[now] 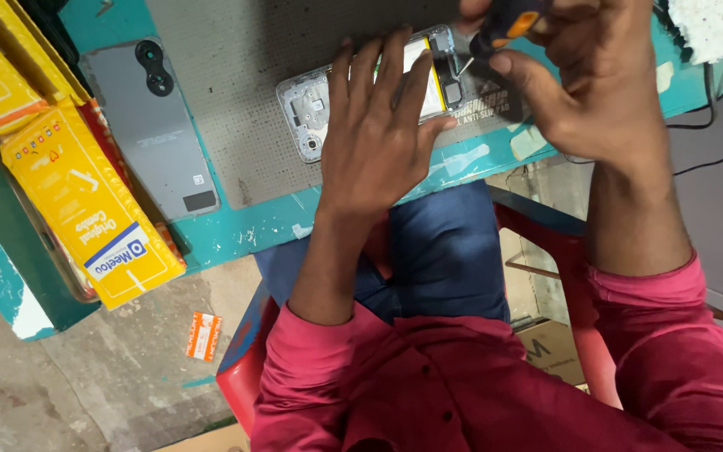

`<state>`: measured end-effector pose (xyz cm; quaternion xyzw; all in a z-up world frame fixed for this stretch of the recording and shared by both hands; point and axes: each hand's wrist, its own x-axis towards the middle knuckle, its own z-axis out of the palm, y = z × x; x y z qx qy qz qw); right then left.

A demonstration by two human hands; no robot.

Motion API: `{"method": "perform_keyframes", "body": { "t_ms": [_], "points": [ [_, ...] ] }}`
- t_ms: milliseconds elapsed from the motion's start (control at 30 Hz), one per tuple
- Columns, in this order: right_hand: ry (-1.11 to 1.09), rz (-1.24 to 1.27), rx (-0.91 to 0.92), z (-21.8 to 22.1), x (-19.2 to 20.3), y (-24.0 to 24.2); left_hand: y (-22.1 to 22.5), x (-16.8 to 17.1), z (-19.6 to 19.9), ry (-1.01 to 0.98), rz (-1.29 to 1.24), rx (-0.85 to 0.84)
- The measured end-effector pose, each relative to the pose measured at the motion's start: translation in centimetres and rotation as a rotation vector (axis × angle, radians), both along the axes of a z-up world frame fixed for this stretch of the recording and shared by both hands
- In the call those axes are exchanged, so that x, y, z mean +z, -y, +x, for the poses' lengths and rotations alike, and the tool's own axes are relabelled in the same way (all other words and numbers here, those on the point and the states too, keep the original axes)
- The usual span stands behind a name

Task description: The person uses a screwdriver to remove screws from the back of a disassembled smartphone. They then lift the back cover and set it aside, exposing the internal components.

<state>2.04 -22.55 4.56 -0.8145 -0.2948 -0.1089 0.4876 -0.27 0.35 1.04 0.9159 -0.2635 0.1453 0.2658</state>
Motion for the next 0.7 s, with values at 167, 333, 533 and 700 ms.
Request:
{"method": "perform_keyframes", "body": {
  "t_ms": [167, 333, 533, 700],
  "points": [
    [0.019, 0.050, -0.016, -0.3, -0.1, -0.3, 0.2, -0.3, 0.1, 0.035, 0.044, -0.003],
    [-0.070, 0.034, 0.127, -0.1, 0.9, 0.9, 0.3, -0.3, 0.0, 0.060, 0.098, -0.005],
    [0.114, 0.013, 0.001, 0.2, 0.1, -1.1, 0.4, -0.6, 0.1, 0.083, 0.129, 0.003],
    [0.021, 0.087, 0.101, 0.5, 0.6, -0.8, 0.5, -0.6, 0.1, 0.078, 0.117, 0.006]
  ]
}}
